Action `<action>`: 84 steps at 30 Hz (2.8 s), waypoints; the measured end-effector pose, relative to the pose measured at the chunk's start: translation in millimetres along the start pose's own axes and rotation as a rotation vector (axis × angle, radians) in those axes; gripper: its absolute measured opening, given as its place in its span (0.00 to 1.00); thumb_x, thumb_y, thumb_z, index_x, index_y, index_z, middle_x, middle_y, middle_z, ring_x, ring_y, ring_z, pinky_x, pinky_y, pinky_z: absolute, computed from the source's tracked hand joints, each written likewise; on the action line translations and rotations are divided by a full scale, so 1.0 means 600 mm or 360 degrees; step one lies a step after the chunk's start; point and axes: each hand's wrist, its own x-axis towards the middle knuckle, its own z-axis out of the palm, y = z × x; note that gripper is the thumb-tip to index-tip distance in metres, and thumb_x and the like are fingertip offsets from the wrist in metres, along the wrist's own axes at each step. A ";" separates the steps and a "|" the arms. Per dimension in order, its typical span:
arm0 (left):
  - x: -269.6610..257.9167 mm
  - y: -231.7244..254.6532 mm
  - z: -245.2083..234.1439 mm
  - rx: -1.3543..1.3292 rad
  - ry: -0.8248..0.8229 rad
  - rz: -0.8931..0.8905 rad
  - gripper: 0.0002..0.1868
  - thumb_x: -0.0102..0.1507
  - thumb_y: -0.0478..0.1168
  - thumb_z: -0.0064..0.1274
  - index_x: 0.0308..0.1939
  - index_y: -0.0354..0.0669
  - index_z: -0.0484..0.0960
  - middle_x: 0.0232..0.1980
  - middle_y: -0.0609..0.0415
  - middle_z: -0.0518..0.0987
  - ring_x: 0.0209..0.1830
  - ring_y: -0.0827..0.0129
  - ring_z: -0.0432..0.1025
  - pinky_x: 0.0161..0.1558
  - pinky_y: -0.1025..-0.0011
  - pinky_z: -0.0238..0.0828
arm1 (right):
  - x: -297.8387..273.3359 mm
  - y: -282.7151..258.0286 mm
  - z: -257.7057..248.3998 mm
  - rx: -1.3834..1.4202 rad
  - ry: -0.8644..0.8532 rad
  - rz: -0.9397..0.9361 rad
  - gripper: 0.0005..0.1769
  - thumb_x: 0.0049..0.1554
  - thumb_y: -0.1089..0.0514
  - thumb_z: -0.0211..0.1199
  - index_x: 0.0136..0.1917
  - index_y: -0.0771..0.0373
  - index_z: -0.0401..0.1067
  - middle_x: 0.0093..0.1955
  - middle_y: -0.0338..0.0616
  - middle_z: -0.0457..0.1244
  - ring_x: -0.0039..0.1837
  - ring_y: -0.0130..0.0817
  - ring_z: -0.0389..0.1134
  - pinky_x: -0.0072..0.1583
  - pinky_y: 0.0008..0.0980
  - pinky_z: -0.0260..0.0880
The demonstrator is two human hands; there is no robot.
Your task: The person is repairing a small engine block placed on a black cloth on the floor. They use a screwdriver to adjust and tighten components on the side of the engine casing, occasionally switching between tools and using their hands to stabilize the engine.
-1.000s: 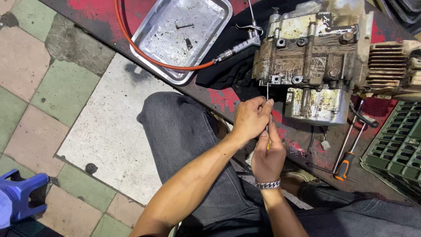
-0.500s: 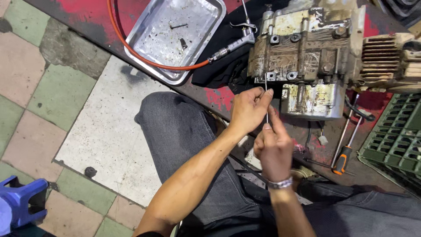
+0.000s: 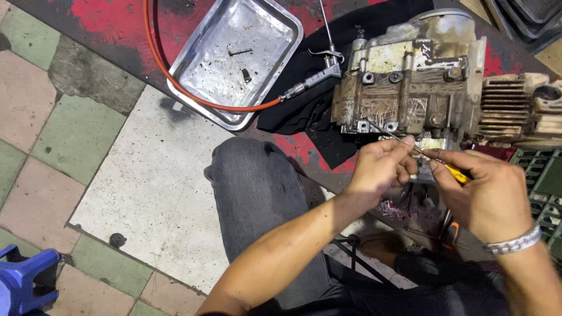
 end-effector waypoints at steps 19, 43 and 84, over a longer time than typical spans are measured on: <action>-0.018 0.024 -0.007 0.0043 0.0387 0.0480 0.27 0.75 0.54 0.43 0.27 0.41 0.76 0.25 0.65 0.70 0.26 0.82 0.61 0.30 0.76 0.58 | 0.030 -0.044 0.091 -0.0179 0.0136 -0.0409 0.13 0.53 0.63 0.68 0.52 0.59 0.80 0.36 0.44 0.67 0.33 0.38 0.68 0.35 0.37 0.65; -0.042 0.025 -0.009 0.0039 0.0356 0.0226 0.24 0.74 0.50 0.45 0.25 0.45 0.71 0.22 0.67 0.65 0.20 0.85 0.56 0.22 0.76 0.50 | -0.005 -0.092 0.069 -0.0134 0.0140 -0.0117 0.13 0.55 0.60 0.67 0.54 0.59 0.82 0.33 0.40 0.66 0.27 0.35 0.65 0.31 0.36 0.64; -0.078 0.088 -0.100 -0.0021 0.0174 -0.0343 0.23 0.72 0.55 0.45 0.28 0.46 0.74 0.22 0.61 0.70 0.17 0.79 0.62 0.20 0.76 0.56 | -0.027 -0.223 0.069 0.0707 -0.0254 0.0403 0.24 0.56 0.56 0.64 0.66 0.61 0.73 0.41 0.50 0.71 0.38 0.45 0.71 0.41 0.40 0.72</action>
